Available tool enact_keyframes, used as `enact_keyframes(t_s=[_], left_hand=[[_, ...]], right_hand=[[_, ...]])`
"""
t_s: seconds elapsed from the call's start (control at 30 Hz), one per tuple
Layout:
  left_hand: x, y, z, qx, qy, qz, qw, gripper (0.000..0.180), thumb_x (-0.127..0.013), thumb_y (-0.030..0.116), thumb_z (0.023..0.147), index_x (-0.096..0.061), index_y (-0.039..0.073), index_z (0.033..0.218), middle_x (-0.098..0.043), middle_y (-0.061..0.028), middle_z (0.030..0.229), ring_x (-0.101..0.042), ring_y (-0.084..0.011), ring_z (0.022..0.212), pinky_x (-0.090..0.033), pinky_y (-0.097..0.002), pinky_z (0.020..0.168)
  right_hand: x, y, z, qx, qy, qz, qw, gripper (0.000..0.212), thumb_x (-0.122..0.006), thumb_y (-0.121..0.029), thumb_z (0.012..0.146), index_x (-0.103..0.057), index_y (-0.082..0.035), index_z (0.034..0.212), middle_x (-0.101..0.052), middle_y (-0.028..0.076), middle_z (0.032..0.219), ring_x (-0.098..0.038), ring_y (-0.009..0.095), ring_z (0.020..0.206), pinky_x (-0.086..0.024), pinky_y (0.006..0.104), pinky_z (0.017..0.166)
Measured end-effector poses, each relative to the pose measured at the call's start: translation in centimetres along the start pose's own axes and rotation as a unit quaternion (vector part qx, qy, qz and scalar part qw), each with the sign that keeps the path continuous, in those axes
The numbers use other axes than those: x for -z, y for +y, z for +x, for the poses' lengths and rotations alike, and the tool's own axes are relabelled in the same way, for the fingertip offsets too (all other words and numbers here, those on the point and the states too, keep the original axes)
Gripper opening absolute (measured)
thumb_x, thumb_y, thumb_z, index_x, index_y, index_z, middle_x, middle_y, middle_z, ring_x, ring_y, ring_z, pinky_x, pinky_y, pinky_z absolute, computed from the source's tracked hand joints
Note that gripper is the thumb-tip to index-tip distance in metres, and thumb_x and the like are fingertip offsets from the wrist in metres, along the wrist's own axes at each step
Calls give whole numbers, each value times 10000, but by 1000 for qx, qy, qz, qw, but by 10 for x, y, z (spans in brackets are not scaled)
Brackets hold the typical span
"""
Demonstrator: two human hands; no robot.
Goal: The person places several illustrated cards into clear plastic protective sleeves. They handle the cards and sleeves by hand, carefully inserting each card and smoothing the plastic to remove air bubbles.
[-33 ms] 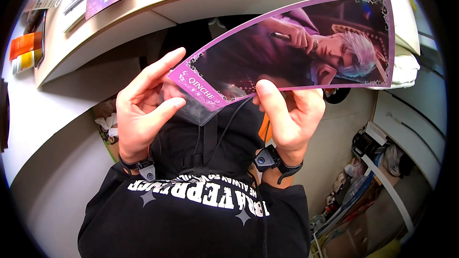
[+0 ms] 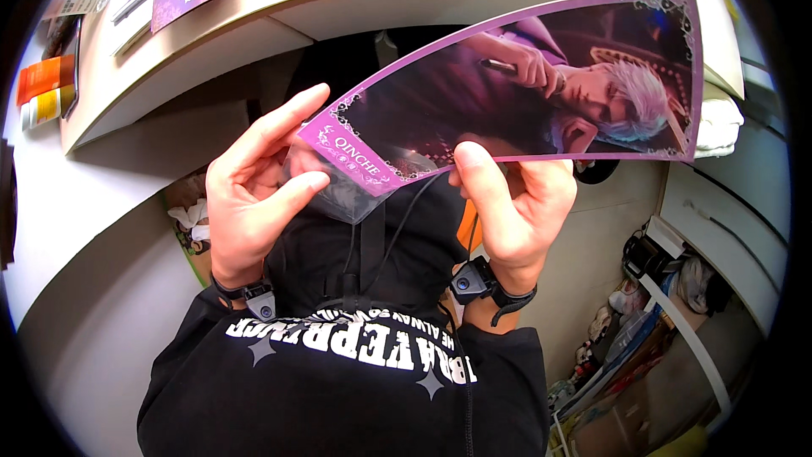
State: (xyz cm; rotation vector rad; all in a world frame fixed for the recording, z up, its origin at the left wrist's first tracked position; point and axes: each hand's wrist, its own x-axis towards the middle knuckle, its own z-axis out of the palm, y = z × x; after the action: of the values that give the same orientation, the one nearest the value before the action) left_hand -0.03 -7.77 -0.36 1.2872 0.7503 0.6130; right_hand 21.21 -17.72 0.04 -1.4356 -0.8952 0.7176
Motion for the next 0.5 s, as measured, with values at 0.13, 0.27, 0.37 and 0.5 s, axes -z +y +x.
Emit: enact_keyframes(t_s=[0.13,0.27,0.37,0.5], left_hand=[[-2,-1,1,-1,10,0,1000,637,-657,-152,788,-494,-82,1400,-657,-78,1088,-579,-52,847,-456,-187,765],[-1,-1,2,-7,10,11,1000,612,-672,-105,814,-541,7,1401,-656,-46,1034,-565,-71,796,-476,-212,766],[1,-2,3,-8,7,24,1000,603,-671,-99,815,-545,3,1395,-664,-46,1020,-564,-69,790,-477,-211,765],[-2,3,4,-8,8,26,1000,615,-663,-161,783,-534,-62,1376,-675,-77,1036,-585,-59,840,-459,-193,751]], right_hand=[[1,-2,1,-10,-5,8,1000,65,-644,37,861,-683,61,908,-660,97,763,-605,132,621,-461,231,557],[6,-2,0,-26,-24,22,999,93,-638,37,865,-677,62,945,-653,84,786,-565,108,621,-417,218,572],[10,0,1,-20,-43,18,999,145,-631,36,867,-675,76,999,-649,79,791,-532,94,616,-391,213,588],[11,-1,5,3,-30,16,999,244,-629,40,859,-665,98,1093,-663,103,872,-527,92,648,-386,209,612]])
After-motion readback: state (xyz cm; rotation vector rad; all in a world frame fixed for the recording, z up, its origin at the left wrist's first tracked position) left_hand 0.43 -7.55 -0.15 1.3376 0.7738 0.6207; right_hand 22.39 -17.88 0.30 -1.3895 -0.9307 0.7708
